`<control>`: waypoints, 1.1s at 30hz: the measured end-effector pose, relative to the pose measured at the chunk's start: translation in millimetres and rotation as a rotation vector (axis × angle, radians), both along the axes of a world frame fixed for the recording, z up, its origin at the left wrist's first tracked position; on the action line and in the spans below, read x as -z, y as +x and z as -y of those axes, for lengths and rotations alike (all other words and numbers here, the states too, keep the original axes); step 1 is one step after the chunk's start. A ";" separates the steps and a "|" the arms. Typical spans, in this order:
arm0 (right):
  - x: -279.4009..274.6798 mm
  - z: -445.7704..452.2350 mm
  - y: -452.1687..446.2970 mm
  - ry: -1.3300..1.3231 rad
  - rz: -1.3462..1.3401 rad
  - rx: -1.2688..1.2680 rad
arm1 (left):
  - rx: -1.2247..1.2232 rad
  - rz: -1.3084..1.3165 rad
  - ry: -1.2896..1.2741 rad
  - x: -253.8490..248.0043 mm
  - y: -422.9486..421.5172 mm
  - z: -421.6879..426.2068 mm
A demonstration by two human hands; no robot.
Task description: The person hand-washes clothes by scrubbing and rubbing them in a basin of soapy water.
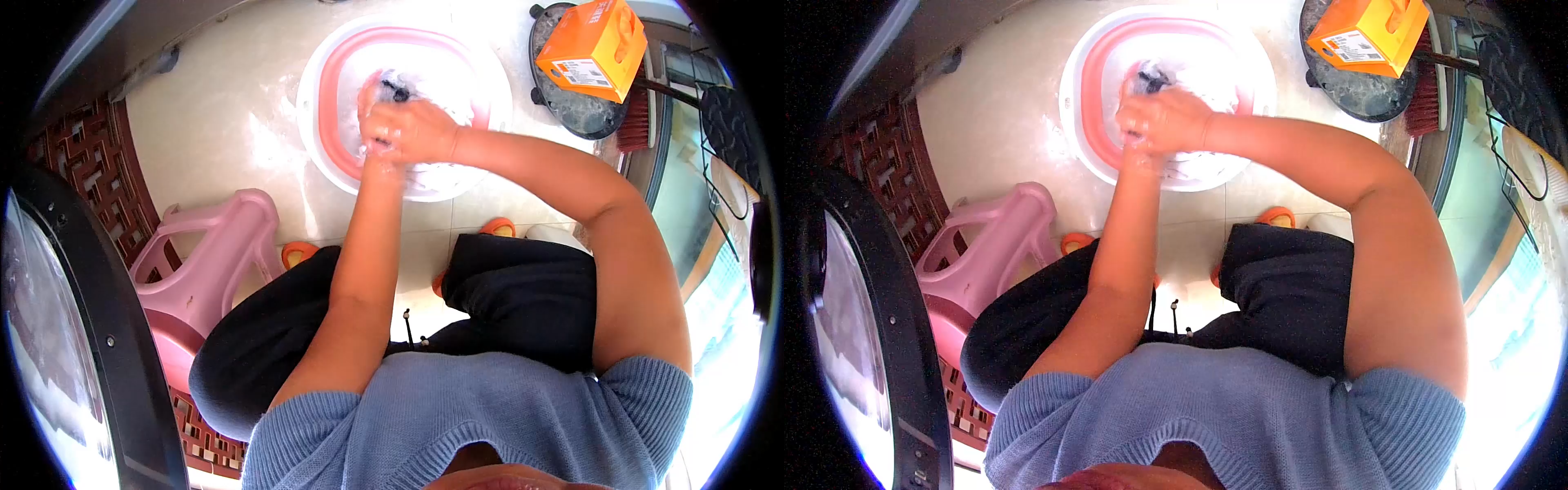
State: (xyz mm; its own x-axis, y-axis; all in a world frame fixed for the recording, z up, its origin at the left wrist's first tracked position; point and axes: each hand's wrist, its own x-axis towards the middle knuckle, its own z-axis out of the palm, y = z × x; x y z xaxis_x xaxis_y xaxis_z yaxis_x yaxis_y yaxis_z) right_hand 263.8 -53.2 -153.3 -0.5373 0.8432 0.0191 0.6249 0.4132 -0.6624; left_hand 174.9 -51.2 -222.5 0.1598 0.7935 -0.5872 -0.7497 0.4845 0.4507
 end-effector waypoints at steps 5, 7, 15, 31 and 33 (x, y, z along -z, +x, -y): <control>30.1 -44.3 15.3 0.023 0.139 0.237 | -0.125 -0.008 -0.344 -25.6 2.2 -15.3; 35.3 -49.5 26.9 0.045 0.092 0.194 | -0.141 -0.114 -0.279 -10.4 -10.6 -18.6; 59.3 -40.3 50.1 -0.393 0.396 0.341 | 0.407 -1.496 0.491 26.8 -9.6 -22.3; 39.2 -47.0 36.5 -0.004 0.111 0.315 | -0.086 -0.128 -0.251 -26.9 7.2 -15.9; 46.9 -41.6 46.4 0.031 0.125 0.257 | 0.006 -0.337 -0.016 -15.1 -11.5 -20.6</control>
